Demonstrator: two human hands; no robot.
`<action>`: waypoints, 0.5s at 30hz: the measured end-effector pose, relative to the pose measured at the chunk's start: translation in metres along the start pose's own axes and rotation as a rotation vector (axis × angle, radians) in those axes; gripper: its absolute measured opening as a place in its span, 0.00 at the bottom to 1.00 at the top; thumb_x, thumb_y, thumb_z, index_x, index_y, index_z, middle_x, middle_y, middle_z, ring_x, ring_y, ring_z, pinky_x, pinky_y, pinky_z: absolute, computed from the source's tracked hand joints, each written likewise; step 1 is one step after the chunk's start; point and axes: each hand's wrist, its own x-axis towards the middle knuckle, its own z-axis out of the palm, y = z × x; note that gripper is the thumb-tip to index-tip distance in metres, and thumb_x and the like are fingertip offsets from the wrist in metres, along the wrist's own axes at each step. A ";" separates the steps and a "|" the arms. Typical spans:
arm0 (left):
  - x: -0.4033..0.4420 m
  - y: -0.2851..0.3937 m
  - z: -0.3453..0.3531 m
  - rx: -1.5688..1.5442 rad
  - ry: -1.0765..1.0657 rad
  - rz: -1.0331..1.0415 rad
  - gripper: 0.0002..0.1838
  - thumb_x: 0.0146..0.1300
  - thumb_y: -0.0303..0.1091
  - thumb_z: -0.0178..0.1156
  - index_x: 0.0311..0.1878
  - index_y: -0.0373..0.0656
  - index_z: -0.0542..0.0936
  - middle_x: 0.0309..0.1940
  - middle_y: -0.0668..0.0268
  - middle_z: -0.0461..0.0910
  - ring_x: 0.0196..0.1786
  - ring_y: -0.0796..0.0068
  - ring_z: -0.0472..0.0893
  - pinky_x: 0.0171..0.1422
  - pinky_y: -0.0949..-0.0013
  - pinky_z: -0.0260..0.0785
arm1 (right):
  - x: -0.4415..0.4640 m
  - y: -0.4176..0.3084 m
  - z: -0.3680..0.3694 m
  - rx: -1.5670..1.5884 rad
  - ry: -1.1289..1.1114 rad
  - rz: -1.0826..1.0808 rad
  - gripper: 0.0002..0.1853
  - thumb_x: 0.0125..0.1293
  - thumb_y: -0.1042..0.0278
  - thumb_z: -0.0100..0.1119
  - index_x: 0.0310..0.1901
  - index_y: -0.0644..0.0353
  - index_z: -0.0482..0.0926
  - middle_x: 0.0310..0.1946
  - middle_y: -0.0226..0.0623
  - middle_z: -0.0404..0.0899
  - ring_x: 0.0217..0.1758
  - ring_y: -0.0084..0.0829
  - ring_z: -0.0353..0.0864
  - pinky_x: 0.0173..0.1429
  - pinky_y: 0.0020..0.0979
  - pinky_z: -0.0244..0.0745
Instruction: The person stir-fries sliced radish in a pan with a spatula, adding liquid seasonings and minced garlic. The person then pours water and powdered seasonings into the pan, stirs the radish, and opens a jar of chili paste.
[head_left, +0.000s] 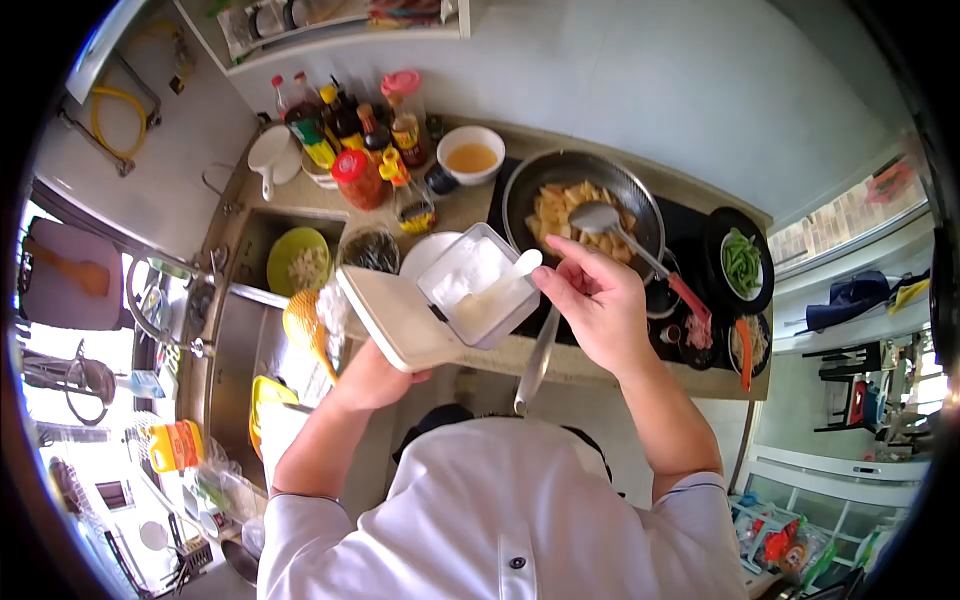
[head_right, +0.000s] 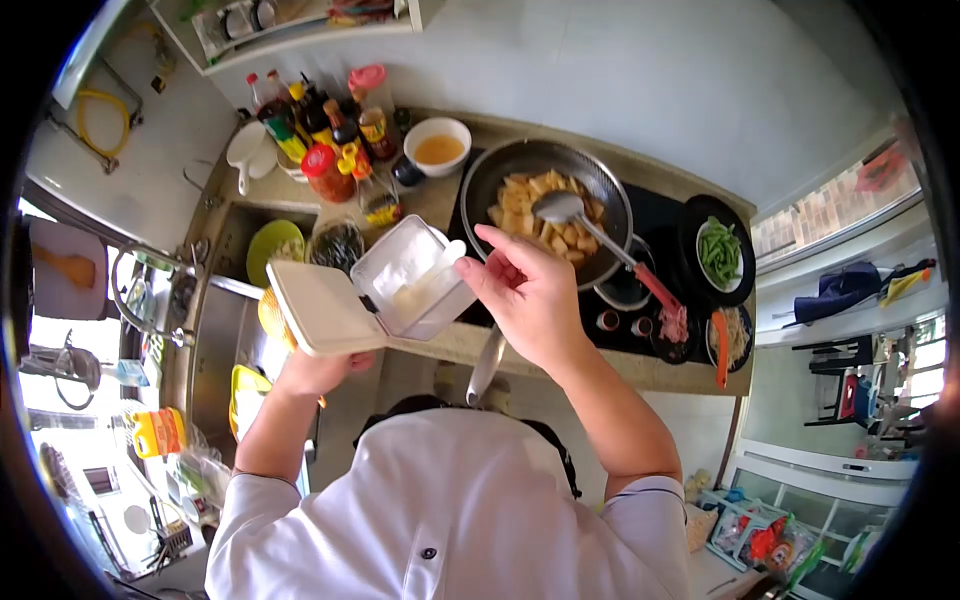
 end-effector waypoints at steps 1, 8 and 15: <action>-0.004 -0.014 0.011 0.132 -0.017 0.178 0.09 0.69 0.26 0.63 0.51 0.38 0.80 0.43 0.64 0.80 0.45 0.70 0.79 0.51 0.63 0.72 | -0.007 0.008 -0.003 0.004 -0.003 -0.013 0.17 0.66 0.70 0.75 0.53 0.68 0.86 0.29 0.29 0.79 0.28 0.17 0.72 0.34 0.21 0.70; -0.006 -0.047 0.073 0.213 0.085 0.237 0.20 0.66 0.25 0.70 0.61 0.39 0.80 0.53 0.62 0.85 0.54 0.68 0.85 0.59 0.63 0.77 | -0.035 0.011 -0.022 -0.071 -0.052 -0.065 0.07 0.63 0.78 0.73 0.37 0.68 0.83 0.28 0.28 0.77 0.26 0.16 0.72 0.31 0.22 0.68; 0.001 -0.061 0.086 0.208 0.084 0.194 0.25 0.66 0.26 0.70 0.66 0.39 0.78 0.57 0.61 0.86 0.58 0.69 0.85 0.61 0.63 0.78 | -0.050 0.000 -0.047 -0.204 -0.129 -0.109 0.06 0.60 0.79 0.71 0.33 0.66 0.81 0.26 0.34 0.77 0.24 0.26 0.77 0.28 0.28 0.70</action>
